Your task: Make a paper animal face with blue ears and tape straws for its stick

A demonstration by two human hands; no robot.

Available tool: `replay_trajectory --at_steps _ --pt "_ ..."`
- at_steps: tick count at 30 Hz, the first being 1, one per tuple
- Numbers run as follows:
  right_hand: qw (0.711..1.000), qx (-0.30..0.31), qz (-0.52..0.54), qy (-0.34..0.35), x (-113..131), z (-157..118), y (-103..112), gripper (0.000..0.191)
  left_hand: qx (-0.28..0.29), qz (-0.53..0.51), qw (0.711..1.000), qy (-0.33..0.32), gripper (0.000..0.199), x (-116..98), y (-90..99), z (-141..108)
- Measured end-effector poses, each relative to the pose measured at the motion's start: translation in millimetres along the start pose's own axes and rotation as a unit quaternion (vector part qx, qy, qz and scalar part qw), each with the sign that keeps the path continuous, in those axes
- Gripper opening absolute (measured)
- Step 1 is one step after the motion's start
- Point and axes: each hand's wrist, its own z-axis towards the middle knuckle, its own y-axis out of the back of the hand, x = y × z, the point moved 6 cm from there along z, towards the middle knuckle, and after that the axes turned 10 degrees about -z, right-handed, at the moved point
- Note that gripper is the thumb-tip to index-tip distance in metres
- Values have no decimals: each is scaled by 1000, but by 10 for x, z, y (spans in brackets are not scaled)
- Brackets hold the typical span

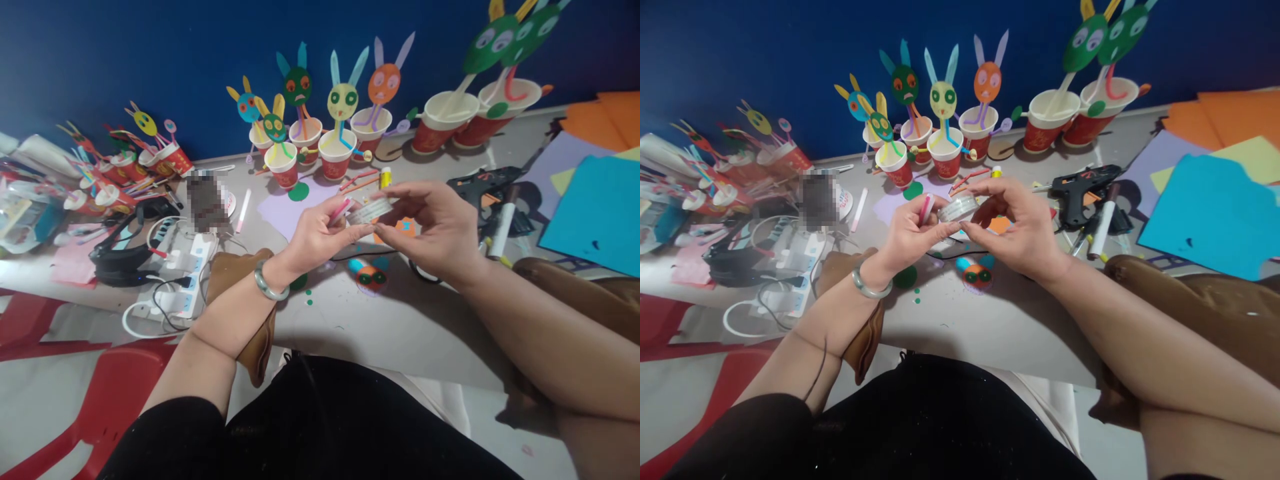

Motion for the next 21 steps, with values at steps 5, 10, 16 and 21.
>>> replay_trajectory --at_steps 5,10,16,21 --pt "991 -48 -105 65 206 1 89 27 -25 110 990 -86 56 29 56 -27" --pt "981 -89 -156 71 321 -30 120 11 -39 184 968 -164 48 40 54 -95" --pt "985 -84 -143 50 335 -59 95 13 -50 236 953 -182 44 68 22 -156" --pt "981 -72 -180 21 256 -102 61 10 -41 291 937 -191 41 76 8 -194"
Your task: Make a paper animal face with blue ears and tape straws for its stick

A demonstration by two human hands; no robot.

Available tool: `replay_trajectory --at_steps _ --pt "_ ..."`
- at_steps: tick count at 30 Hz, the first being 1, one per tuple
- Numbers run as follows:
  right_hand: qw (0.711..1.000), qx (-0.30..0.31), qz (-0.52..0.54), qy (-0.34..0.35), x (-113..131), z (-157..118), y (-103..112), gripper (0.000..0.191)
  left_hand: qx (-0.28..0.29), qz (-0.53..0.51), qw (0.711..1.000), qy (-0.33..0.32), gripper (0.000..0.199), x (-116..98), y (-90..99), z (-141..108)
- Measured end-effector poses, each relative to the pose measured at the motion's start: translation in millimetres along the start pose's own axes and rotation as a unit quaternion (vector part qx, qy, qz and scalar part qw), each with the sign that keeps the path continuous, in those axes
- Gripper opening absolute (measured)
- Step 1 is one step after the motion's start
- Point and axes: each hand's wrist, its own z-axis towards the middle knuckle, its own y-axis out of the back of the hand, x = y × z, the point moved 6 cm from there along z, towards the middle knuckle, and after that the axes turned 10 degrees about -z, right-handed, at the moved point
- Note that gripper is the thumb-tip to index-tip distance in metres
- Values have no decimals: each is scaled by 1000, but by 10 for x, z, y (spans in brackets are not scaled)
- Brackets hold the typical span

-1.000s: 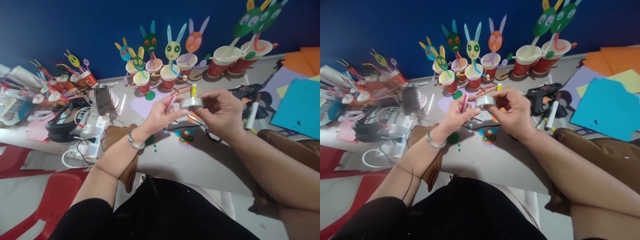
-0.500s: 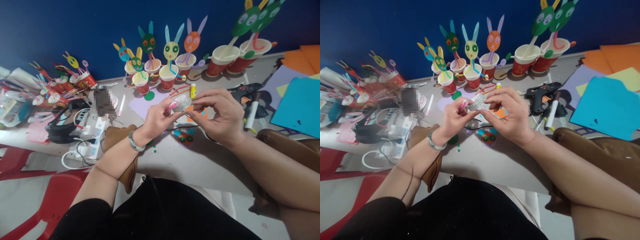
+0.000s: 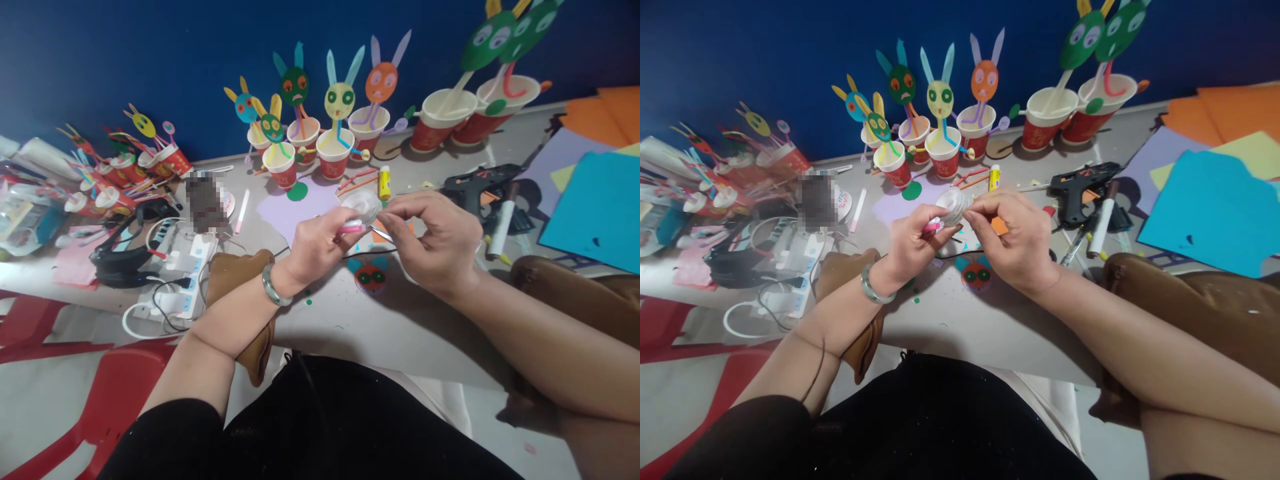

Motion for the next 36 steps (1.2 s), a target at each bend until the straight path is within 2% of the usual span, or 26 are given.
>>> replay_trajectory --at_steps 6,11,15,19,21,23,25,29,32,36 --pt "1000 27 -12 -4 -65 -56 -79 22 -15 -29 999 -44 33 -104 24 -6" --pt "999 44 -15 -3 -68 -90 -100 22 -5 -38 999 11 39 -85 -2 11" --pt "999 31 -8 26 31 -103 -93 15 -25 -77 995 55 48 -13 2 26" --pt "996 -23 78 -23 -4 -63 -60 7 -44 -179 980 79 50 9 -5 55" --pt "985 -32 162 -58 -74 -22 -62 16 -47 -241 965 95 51 1 -17 80" --pt "969 3 236 -79 -131 26 -103 27 -37 -292 949 115 52 -9 -39 109" --pt "961 57 260 -80 -159 63 -148 30 -12 -325 936 130 53 -20 -68 136" --pt "980 88 169 -53 -203 96 -138 24 32 -340 926 161 52 -1 -93 158" --pt "993 88 83 -8 -187 108 -109 25 20 -327 929 173 54 12 -34 172" --pt "995 78 40 51 -126 110 -85 28 8 -301 936 183 53 2 37 198"
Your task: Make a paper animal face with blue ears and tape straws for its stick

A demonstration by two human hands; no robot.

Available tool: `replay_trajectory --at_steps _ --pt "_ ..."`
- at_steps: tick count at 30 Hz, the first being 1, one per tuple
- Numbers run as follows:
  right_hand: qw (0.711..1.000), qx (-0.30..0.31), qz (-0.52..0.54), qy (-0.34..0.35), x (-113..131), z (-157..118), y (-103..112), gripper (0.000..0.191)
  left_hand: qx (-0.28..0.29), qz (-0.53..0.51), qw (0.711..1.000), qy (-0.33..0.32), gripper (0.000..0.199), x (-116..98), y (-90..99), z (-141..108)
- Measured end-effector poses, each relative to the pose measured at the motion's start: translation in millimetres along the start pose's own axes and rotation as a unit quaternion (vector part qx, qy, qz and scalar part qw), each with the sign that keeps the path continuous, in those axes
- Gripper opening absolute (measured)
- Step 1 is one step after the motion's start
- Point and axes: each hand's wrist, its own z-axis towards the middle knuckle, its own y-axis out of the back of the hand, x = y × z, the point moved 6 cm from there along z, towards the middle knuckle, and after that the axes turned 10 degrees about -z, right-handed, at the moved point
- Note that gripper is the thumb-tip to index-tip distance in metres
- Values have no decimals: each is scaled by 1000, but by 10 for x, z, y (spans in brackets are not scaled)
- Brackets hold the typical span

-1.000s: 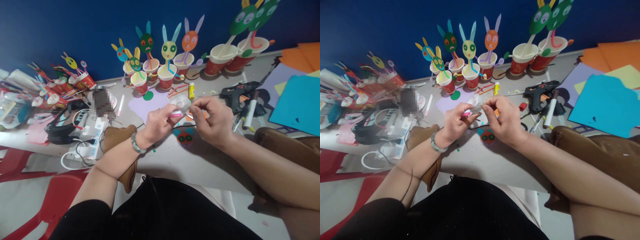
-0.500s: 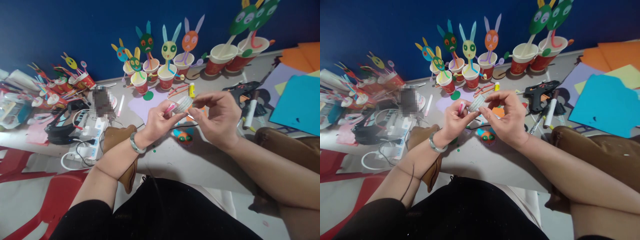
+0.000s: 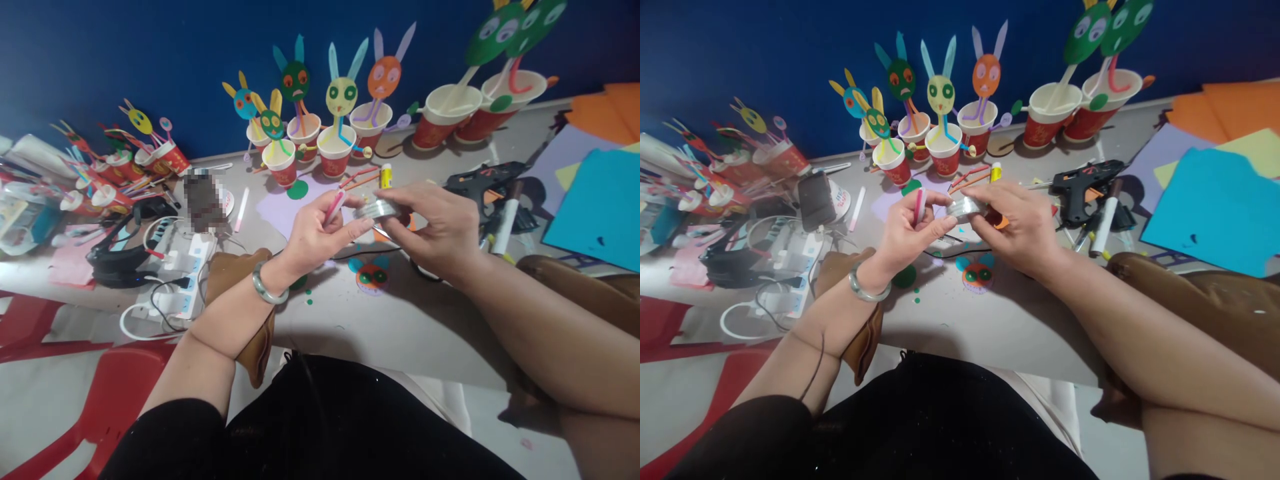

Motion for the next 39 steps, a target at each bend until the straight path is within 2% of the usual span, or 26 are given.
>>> replay_trajectory --at_steps 5,11,17,21,25,29,36,39 --pt "998 -9 -27 60 65 -34 -6 36 19 22 1000 6 46 -10 -6 6" --pt "998 26 -58 25 5 -73 -23 42 29 36 999 7 37 -40 -28 -19" --pt "998 29 -55 25 8 -76 -30 38 27 42 999 8 46 -52 -32 -17" --pt "996 2 -37 78 58 -63 -20 33 49 33 998 33 47 -24 -49 -24" --pt "993 28 -66 89 56 -68 -68 28 75 43 994 68 44 21 -69 -44" --pt "990 16 -72 117 103 -105 -67 31 100 17 990 94 47 11 -101 -37" --pt "992 75 -81 66 73 -138 -118 26 145 -82 971 174 57 6 -193 -56" --pt "988 74 -101 89 103 -136 -109 27 141 -96 968 182 56 28 -198 -68"
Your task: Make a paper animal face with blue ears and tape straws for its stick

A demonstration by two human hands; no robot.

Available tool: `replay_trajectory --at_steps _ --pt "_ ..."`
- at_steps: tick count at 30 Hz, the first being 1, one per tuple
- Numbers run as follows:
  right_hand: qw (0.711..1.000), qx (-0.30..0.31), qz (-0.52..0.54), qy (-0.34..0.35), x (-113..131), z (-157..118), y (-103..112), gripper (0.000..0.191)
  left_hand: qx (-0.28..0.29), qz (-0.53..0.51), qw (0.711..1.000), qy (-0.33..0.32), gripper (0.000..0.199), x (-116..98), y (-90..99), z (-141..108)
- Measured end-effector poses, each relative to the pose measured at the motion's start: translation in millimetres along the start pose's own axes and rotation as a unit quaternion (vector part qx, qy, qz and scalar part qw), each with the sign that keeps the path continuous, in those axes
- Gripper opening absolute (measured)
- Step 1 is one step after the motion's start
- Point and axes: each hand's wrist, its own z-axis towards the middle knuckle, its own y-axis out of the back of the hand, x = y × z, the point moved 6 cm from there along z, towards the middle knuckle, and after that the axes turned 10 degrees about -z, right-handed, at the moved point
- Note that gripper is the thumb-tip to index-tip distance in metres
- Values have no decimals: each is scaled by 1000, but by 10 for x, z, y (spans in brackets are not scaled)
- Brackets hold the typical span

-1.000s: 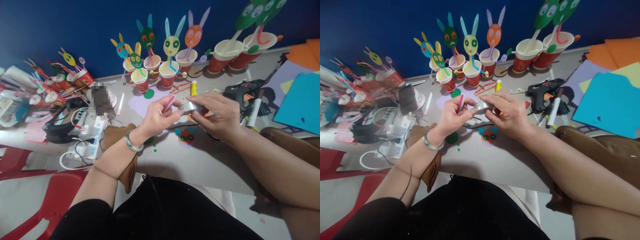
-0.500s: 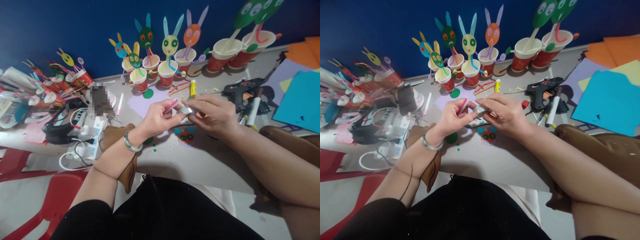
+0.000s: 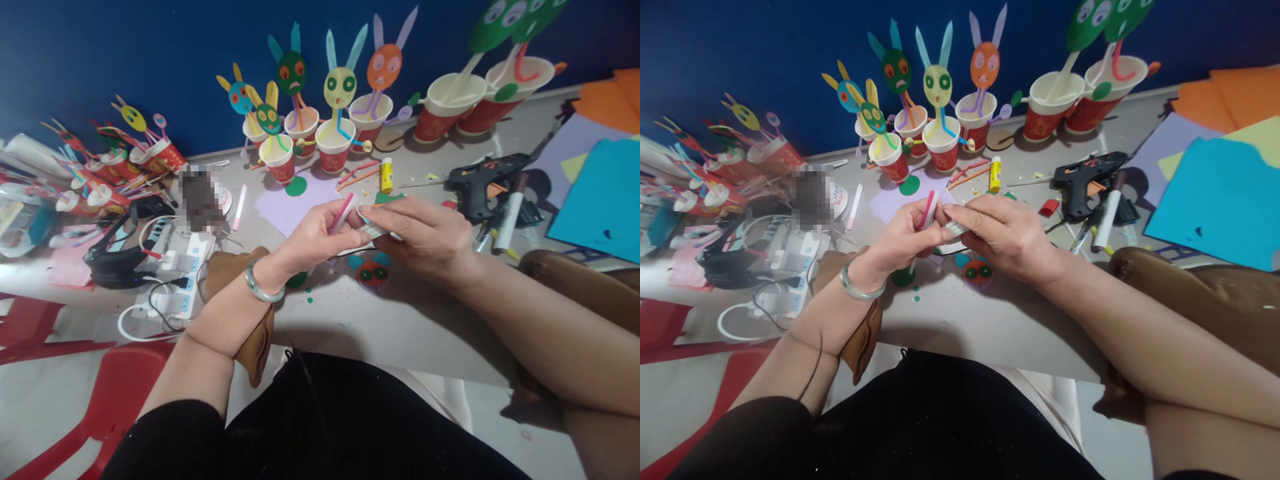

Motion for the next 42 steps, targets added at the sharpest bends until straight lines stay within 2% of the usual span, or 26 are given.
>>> replay_trajectory --at_steps 3,7,12,17,23,29,32,36,39,42 --pt "999 -18 -7 30 45 1 30 28 -3 8 1000 -2 53 10 8 2" --pt "1000 -2 18 12 49 -6 21 30 -9 21 1000 -3 46 -9 25 2" --pt "998 -41 22 39 79 -14 55 33 -13 38 999 -8 36 -37 42 -10" --pt "997 -50 -3 51 93 9 68 34 -27 48 998 -19 31 -36 62 -12" --pt "999 16 21 -29 35 12 18 34 -22 62 997 -40 33 -52 41 -4" --pt "998 -53 -27 19 32 5 42 33 -73 108 988 -77 11 -93 137 -19" --pt "998 -34 -61 -2 -35 -15 -8 35 -105 133 979 -112 16 -119 172 -37" --pt "998 -6 -57 -30 -110 -64 -70 39 -110 170 972 -118 41 -77 147 -35" --pt "997 6 -75 -20 -111 -83 -93 40 -118 178 972 -101 49 -45 148 -29" --pt "991 11 -131 9 -67 -79 -99 42 -126 200 966 -103 49 -63 165 -35"
